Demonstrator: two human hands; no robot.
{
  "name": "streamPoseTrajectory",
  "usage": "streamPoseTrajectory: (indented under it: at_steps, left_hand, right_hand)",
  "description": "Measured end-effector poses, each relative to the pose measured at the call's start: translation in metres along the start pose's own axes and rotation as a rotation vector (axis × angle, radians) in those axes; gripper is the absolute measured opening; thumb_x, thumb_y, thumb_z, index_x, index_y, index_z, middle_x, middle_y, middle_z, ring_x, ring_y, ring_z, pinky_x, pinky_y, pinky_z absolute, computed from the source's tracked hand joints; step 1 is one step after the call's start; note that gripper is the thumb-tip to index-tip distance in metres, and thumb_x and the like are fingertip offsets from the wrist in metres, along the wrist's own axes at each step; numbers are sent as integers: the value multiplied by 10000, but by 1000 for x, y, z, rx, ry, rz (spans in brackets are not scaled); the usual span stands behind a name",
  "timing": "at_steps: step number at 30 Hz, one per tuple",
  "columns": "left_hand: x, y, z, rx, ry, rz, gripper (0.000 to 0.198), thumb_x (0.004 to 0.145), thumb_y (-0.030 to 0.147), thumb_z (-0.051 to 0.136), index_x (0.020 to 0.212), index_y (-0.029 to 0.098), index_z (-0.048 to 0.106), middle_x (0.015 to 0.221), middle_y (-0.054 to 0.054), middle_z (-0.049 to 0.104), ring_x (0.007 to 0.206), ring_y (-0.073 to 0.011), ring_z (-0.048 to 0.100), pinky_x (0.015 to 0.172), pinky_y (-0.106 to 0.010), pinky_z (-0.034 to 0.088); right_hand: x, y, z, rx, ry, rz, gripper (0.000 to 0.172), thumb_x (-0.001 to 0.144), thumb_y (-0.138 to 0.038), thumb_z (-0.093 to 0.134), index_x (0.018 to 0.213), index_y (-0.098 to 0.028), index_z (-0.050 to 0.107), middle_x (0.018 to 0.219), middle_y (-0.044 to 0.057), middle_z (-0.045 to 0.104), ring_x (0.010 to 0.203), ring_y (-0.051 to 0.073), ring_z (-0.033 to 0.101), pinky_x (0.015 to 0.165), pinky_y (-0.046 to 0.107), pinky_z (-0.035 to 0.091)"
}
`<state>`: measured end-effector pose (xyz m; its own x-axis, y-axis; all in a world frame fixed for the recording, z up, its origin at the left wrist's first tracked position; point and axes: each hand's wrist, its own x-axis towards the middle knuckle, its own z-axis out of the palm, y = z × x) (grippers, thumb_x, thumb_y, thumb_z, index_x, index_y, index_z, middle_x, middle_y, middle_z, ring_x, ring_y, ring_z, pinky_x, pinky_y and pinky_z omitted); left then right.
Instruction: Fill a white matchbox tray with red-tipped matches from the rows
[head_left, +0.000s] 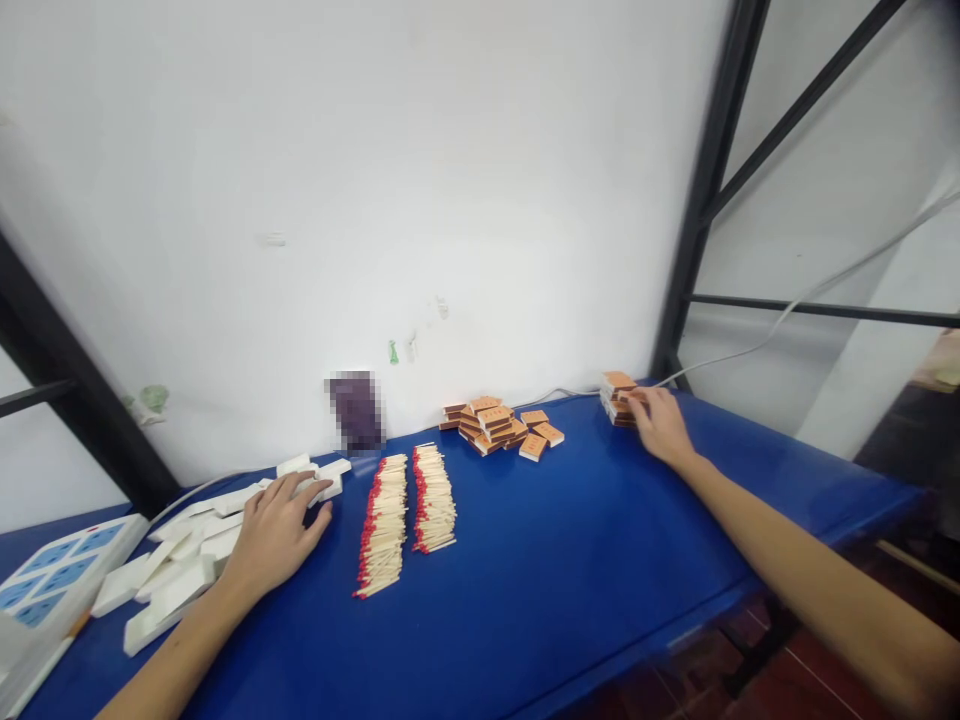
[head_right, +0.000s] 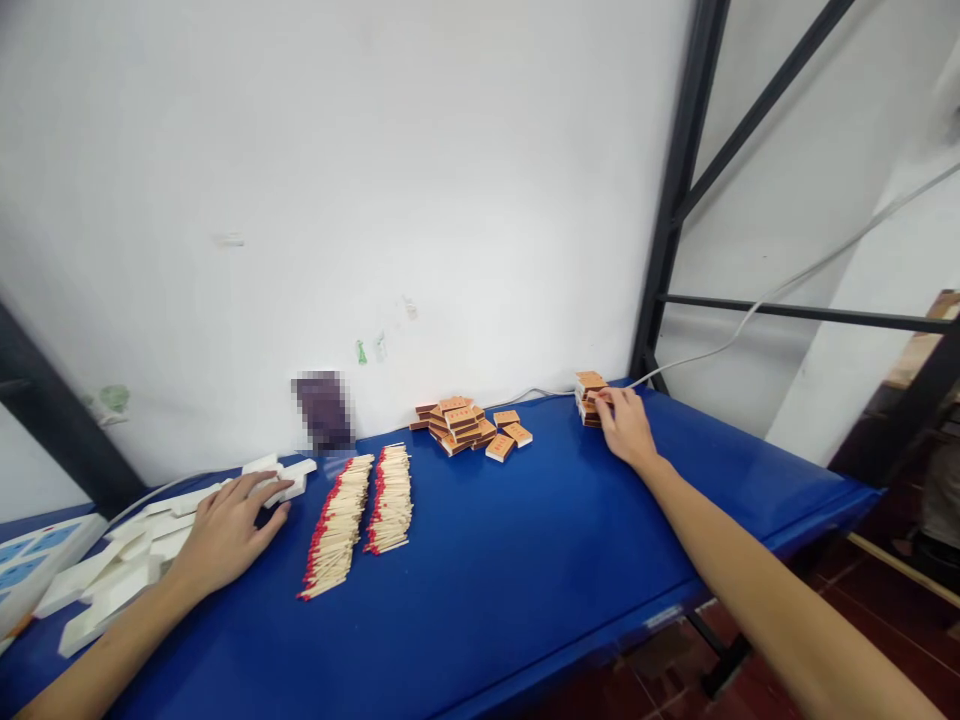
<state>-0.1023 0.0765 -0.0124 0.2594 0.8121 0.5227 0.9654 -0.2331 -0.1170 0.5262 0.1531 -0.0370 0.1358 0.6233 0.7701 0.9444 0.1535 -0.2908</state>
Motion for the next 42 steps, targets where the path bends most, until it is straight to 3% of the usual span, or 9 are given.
streamPoseTrajectory:
  at_steps: [4,11,17,21,31,37,42]
  left_hand:
    - [-2,5,2,-2,14,32,392,934,439,408,1131,244,686,1255,-98,621,1193,-325,525,960,-498,403]
    - [-1,14,2,4,29,66,380,933,414,397,1087,241,699,1217,-87,637,1163,-317,550,949,-486,393]
    - [-1,16,1,14,14,48,378,936,425,398,1087,250,697,1219,-83,632,1162,-330,539,952,-514,375]
    - [-1,17,-1,14,8,50,378,936,426,399,1082,252,701,1218,-85,631,1159,-335,536,951,-519,379]
    - [0,15,3,1,47,81,387,934,432,401,1068,237,707,1197,-98,646,1161,-369,544,960,-560,368]
    - [0,13,2,-37,33,85,353,925,348,397,1089,246,692,1181,-75,656,1088,-306,611,999,-520,351]
    - [-1,8,8,-46,-7,61,384,914,290,369,1145,259,674,1226,-75,638,1111,-290,601,957,-482,385]
  right_hand:
    - [-1,-2,8,-49,-84,-80,344,957,-397,402,1108,-202,641,1173,136,588,1042,276,544,962,414,434]
    - [-2,1,6,-156,-99,-26,360,911,-307,425,1185,-164,608,1271,168,511,1113,311,554,985,459,453]
    - [-2,-3,2,-224,-141,24,390,873,-334,473,1195,-157,605,1254,166,524,1006,307,609,889,433,509]
    - [0,-5,1,-236,-138,71,393,877,-347,471,1195,-158,604,1204,156,552,937,289,626,816,401,525]
    - [0,-6,-1,-207,-133,100,392,853,-287,490,1216,-173,587,1230,129,577,1030,279,610,871,374,501]
    - [0,-5,-1,-181,-119,86,424,814,-248,490,1220,-167,579,1200,129,610,1071,297,588,897,399,483]
    - [-2,-7,-2,-164,-18,64,437,809,-275,526,1226,-157,582,1360,171,478,1137,313,553,944,417,463]
